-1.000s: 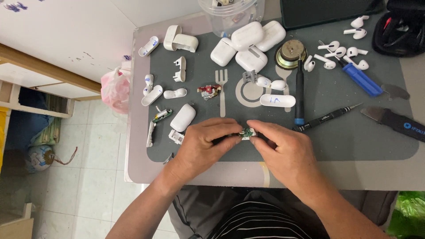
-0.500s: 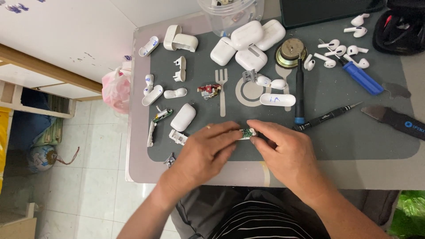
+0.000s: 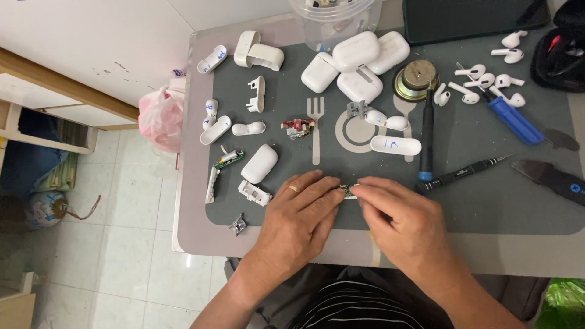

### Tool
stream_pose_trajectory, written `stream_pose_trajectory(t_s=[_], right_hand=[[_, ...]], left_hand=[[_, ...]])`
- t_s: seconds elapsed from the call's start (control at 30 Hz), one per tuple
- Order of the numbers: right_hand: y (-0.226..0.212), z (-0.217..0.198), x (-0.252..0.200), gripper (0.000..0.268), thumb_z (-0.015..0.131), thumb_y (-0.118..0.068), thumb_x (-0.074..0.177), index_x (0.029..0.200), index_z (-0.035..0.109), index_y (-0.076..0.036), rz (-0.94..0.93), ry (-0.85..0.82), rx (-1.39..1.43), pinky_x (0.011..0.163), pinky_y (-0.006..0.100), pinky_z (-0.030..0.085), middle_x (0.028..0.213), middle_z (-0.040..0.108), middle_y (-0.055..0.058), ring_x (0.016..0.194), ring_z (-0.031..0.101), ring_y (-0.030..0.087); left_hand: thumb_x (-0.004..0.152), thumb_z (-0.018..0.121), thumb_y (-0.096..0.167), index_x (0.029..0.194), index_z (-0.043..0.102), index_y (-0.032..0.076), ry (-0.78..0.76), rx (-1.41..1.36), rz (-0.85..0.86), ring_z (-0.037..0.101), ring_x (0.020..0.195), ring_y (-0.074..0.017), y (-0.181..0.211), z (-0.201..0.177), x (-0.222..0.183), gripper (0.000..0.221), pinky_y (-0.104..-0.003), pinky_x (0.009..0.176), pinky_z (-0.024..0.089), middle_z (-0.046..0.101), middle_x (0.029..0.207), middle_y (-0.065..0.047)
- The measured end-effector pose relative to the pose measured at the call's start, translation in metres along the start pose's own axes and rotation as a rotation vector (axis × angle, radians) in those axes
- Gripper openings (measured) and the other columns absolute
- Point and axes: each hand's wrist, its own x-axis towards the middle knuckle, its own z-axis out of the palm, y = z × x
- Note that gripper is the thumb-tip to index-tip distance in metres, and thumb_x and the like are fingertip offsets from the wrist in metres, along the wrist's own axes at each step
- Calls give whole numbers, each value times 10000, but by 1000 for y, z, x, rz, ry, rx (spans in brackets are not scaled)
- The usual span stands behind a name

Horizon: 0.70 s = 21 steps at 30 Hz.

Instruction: The person is disassembling and reassembling internal components of earbud charging cases, including circuit boards and plastic shells.

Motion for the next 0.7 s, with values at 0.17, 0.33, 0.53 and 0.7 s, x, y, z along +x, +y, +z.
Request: stream_pose_trajectory(t_s=[0.17, 0.33, 0.53, 0.7], right_hand=[[1, 0, -2, 184, 675, 69, 928, 1042, 760, -48, -55, -10, -100, 784, 318, 588, 1073, 774, 80, 936, 754, 198], [-3, 0, 0, 196, 702, 76, 920, 1013, 776, -80, -64, 7, -179, 703, 317, 584, 1052, 777, 58, 901, 756, 179], [1, 3, -3, 233, 662, 99, 903, 1028, 755, -74, -55, -22, -155, 853, 319, 560, 1082, 768, 72, 926, 751, 195], [1, -2, -4, 175, 719, -22, 885, 1035, 784, -85, 13, -46, -143, 805, 356, 602, 1115, 774, 80, 915, 764, 204]], left_hand=[[974, 716, 61, 1205, 659, 27, 50, -35, -98, 661, 1181, -392, -6, -7, -4, 240, -501, 1067, 541, 679, 1246, -161], [990, 710, 110, 1260, 610, 32, 13, 32, -106, 608, 1271, -429, -8, -25, 2, 299, -543, 1122, 513, 635, 1320, -181], [1003, 688, 89, 1235, 625, 42, -48, 14, -30, 605, 1250, -415, -5, -10, 5, 245, -535, 1007, 531, 639, 1281, -173], [1032, 614, 99, 1026, 676, 40, 52, -1, 4, 655, 1013, -337, -1, 2, 15, 86, -471, 903, 546, 692, 1082, -131]])
